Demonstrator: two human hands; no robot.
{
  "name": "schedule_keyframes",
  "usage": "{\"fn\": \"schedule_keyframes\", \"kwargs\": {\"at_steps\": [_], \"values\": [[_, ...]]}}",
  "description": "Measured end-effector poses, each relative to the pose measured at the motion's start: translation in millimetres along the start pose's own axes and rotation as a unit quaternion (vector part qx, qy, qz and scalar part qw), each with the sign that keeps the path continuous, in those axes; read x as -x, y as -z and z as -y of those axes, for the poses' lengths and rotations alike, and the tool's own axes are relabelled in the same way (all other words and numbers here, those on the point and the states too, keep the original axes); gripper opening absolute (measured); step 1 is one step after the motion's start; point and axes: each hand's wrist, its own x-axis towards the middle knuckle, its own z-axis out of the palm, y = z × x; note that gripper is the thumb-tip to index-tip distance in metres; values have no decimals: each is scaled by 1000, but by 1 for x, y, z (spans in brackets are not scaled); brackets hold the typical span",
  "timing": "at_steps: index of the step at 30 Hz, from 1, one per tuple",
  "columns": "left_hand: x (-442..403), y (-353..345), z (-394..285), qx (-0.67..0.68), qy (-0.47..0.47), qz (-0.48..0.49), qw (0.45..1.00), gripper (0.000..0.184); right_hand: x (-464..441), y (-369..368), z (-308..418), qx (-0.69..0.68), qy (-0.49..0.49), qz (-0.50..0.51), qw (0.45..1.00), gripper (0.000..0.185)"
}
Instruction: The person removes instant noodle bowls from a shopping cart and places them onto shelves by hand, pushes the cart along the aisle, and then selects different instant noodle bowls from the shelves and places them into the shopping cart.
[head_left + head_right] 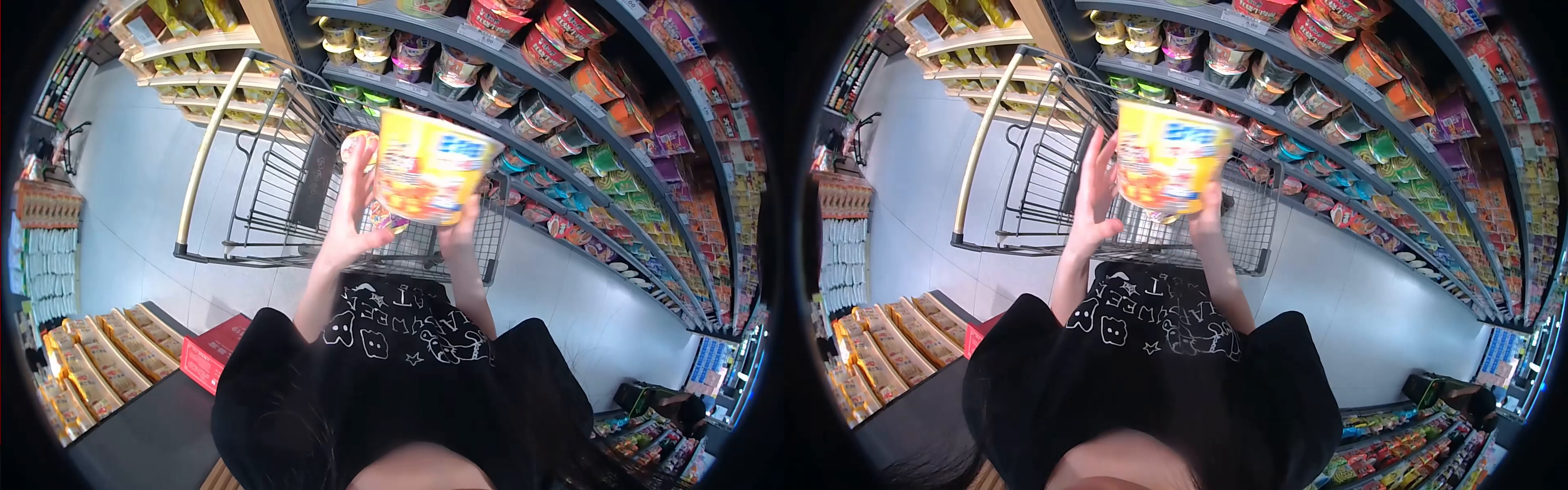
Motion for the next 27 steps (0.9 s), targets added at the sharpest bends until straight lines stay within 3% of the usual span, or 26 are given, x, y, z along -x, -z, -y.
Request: {"fn": "schedule_keyframes", "kwargs": {"at_steps": [1,2,4,5,7,8,12,17,20,22,23,24,25,26,27], "values": [[-2,1,5,-71,-10,17,997,111,-3,-13,9,196,106,25,975,76],[-1,-8,8,-57,3,-31,998,113,-2,-23,15,195,106,24,975,76],[-4,-3,24,-21,12,-103,994,109,11,-41,22,473,229,-26,850,77],[-3,5,34,78,46,-108,990,103,17,-49,27,535,255,-17,805,71],[4,23,53,228,82,-113,964,90,26,-58,35,565,272,11,779,68],[9,27,58,244,72,-110,961,89,28,-61,35,593,293,42,749,64],[13,25,65,339,80,-145,926,92,39,-62,25,588,353,54,726,49],[20,37,94,409,114,-182,887,92,39,-56,25,561,390,96,723,44],[22,40,92,360,114,-202,904,92,33,-54,28,572,397,121,707,45],[18,36,74,363,103,-193,906,94,20,-56,34,486,342,94,799,52],[17,38,69,369,85,-114,918,96,15,-54,39,465,258,81,843,70],[17,41,66,374,67,-34,925,98,13,-58,47,465,259,81,843,70],[15,47,69,350,64,4,934,105,10,-65,58,436,184,80,877,82],[14,50,71,349,62,8,935,105,7,-69,65,404,111,80,904,94],[14,50,70,299,46,-5,953,104,2,-64,67,427,76,134,891,109]]}}
